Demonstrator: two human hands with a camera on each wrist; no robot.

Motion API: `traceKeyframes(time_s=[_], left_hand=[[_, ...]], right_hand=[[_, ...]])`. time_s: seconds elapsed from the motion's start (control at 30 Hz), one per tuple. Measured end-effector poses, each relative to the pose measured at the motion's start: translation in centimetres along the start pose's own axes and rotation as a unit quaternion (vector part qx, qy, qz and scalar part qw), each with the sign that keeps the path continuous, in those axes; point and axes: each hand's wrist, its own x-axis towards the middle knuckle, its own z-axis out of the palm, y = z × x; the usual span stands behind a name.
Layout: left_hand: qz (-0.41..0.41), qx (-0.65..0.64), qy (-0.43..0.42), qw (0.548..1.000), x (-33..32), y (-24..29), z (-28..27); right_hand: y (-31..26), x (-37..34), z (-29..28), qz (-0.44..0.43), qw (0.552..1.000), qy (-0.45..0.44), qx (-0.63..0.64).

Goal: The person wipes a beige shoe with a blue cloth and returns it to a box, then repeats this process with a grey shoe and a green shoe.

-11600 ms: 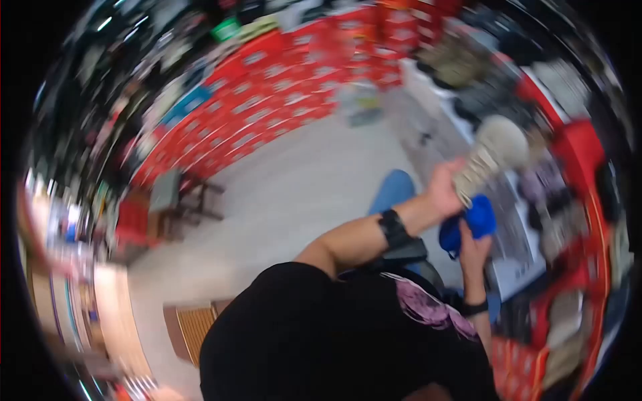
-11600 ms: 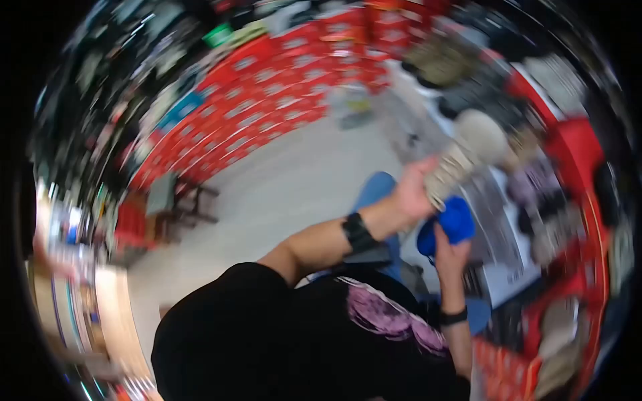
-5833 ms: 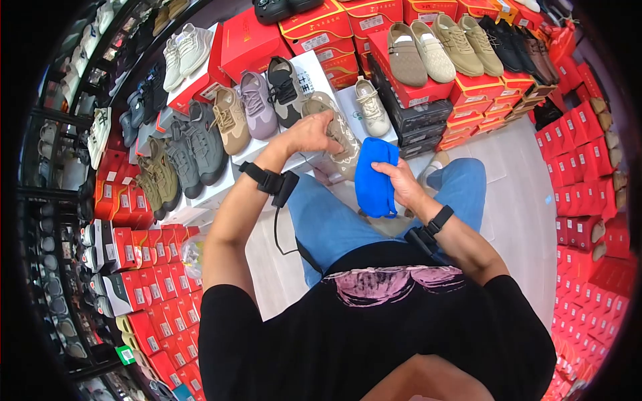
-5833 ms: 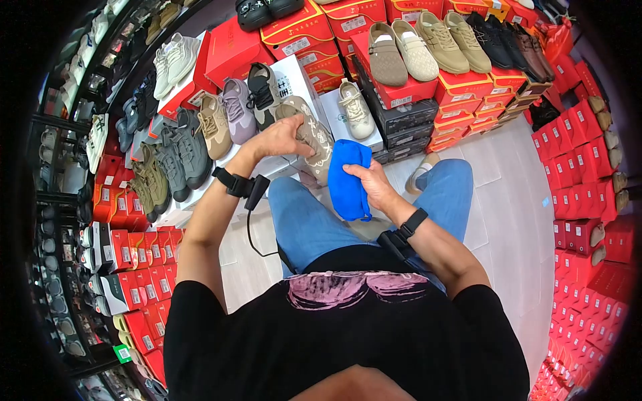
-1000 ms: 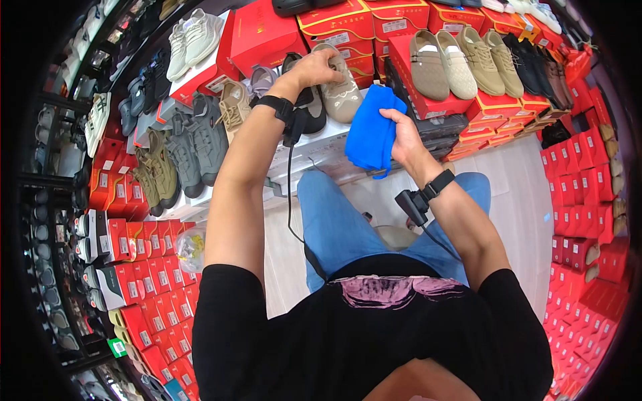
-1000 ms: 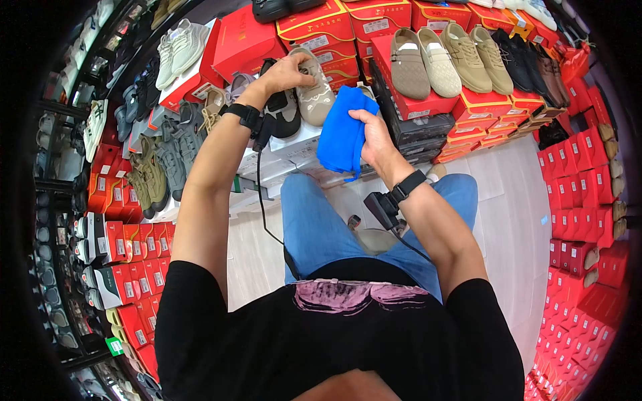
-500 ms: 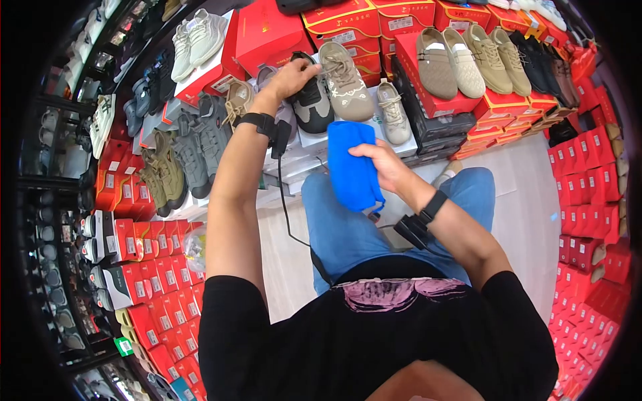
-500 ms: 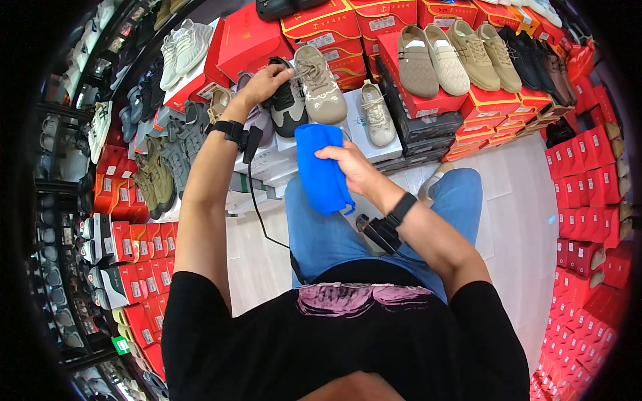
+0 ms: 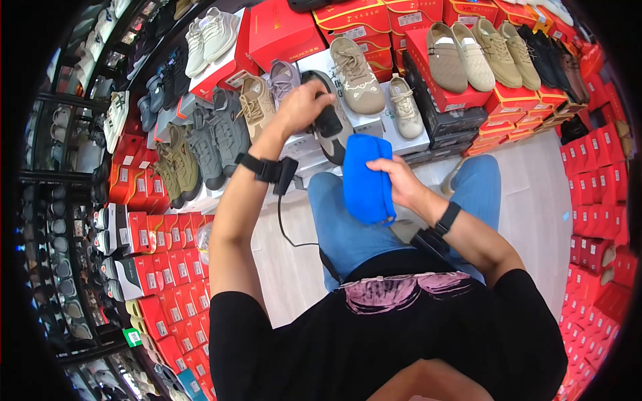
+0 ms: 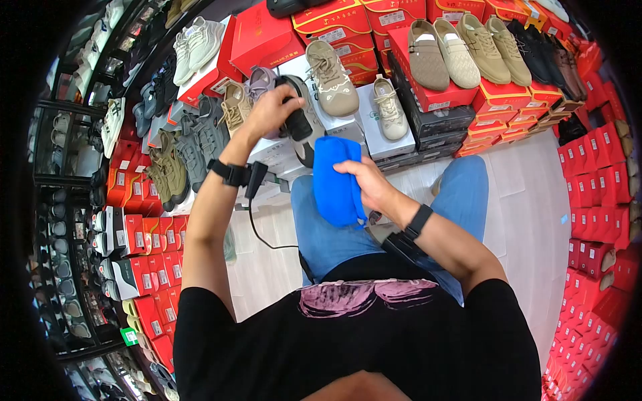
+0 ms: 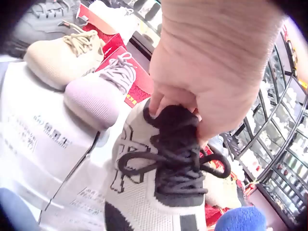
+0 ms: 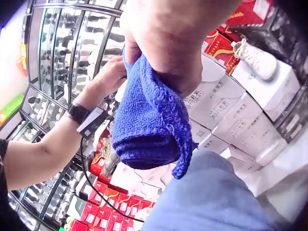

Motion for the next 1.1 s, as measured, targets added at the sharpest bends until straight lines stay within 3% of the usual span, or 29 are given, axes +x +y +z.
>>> traceKeyframes(time_s=[0.23,0.33,0.43,0.47,0.6,0.77,0.83,0.9,0.97,1.03,1.1], left_hand=[[-0.05,-0.086,0.006,0.995,-4.2,0.5,2.1],[-0.057,-0.173,-0.083,0.98,-4.7,-0.3,0.6],[-0.01,-0.15,-0.118,0.982,-5.0,-1.0,-0.4],[-0.017,-0.076,-0.152,0.985,-4.7,-1.0,-0.7],[-0.067,-0.045,-0.218,0.973,-3.8,0.2,-0.8],[-0.019,-0.037,-0.177,0.983,-3.9,1.3,0.7],[-0.03,0.028,-0.17,0.985,-4.6,2.7,1.0],[-0.01,0.009,-0.162,0.987,-5.6,2.6,2.1],[0.029,-0.084,-0.151,0.985,-7.1,3.1,3.1],[0.046,-0.116,-0.16,0.979,-8.0,4.0,4.1],[0.033,-0.122,-0.205,0.971,-8.8,6.0,4.4]], right_hand=[[0.4,-2.4,-1.1,0.017,0.999,0.034,-0.014],[0.2,-2.1,-1.4,0.011,0.999,0.029,-0.02],[0.3,-1.9,-2.1,0.003,0.999,0.012,-0.04],[0.4,-1.8,-2.4,0.003,0.999,0.0,-0.054],[0.6,-1.7,-2.3,0.003,0.998,0.017,-0.065],[-0.5,-1.9,-3.7,0.025,0.992,0.04,-0.119],[-1.4,-2.3,-3.8,-0.037,0.977,0.087,-0.19],[-3.4,-2.9,-3.0,-0.129,0.954,0.136,-0.232],[-5.6,-2.5,-2.1,-0.272,0.907,0.119,-0.298],[-7.7,-1.7,-0.3,-0.36,0.848,0.103,-0.375],[-9.2,-0.5,0.9,-0.355,0.802,0.065,-0.476]])
